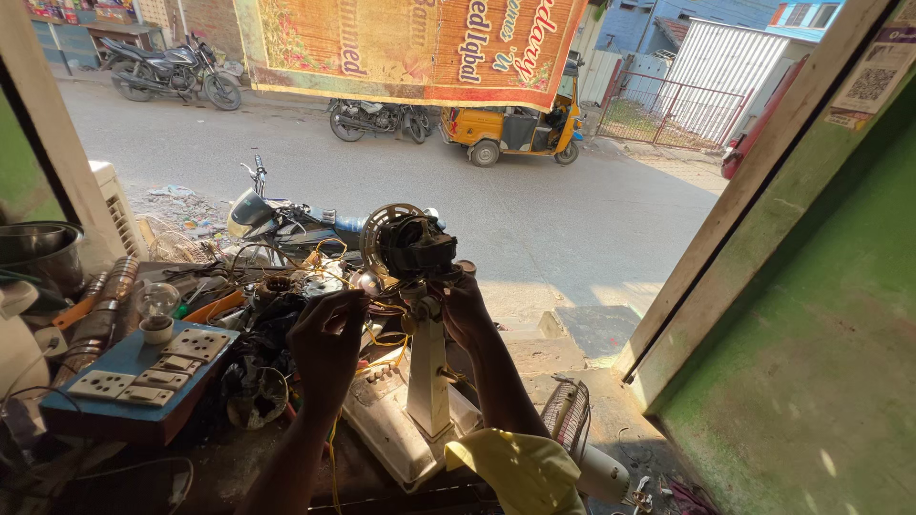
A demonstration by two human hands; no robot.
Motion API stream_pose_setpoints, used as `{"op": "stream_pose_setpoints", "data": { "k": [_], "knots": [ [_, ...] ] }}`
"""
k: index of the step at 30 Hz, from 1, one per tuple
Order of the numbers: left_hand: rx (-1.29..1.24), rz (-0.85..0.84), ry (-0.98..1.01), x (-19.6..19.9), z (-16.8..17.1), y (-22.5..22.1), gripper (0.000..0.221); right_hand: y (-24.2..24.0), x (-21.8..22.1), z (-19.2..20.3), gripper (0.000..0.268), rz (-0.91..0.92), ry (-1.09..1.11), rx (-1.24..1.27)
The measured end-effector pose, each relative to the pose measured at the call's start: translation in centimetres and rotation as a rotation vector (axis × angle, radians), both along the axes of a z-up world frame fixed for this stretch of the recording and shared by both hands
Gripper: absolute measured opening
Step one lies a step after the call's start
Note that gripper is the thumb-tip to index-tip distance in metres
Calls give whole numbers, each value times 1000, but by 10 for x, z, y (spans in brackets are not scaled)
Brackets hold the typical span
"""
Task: The person works on a disassembled fan motor and head assembly at a cluttered workbench. They strip and twist wires, connect them to a power strip, and use a screwdriver to open the motor housing. They then use pliers to adjust internal wiring and components.
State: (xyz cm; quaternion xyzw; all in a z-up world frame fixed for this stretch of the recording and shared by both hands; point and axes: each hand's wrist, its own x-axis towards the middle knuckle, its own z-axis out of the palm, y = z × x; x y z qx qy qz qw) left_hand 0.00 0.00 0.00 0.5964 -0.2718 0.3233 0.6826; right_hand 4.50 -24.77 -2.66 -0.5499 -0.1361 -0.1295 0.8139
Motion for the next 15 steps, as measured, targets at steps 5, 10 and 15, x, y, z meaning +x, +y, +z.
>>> {"op": "stream_pose_setpoints", "data": {
  "k": [5, 10, 15],
  "knots": [
    [-39, -48, 181, 27, -14, 0, 16, 19, -23, 12, 22, -257, 0, -23],
    [-98, -183, 476, 79, -43, -19, 18, 45, -58, 32, 23, -576, -254, -389],
    [-150, -544, 657, 157, -66, -55, 20, 72, -82, 46, 33, -956, -414, -840]
  ]
}}
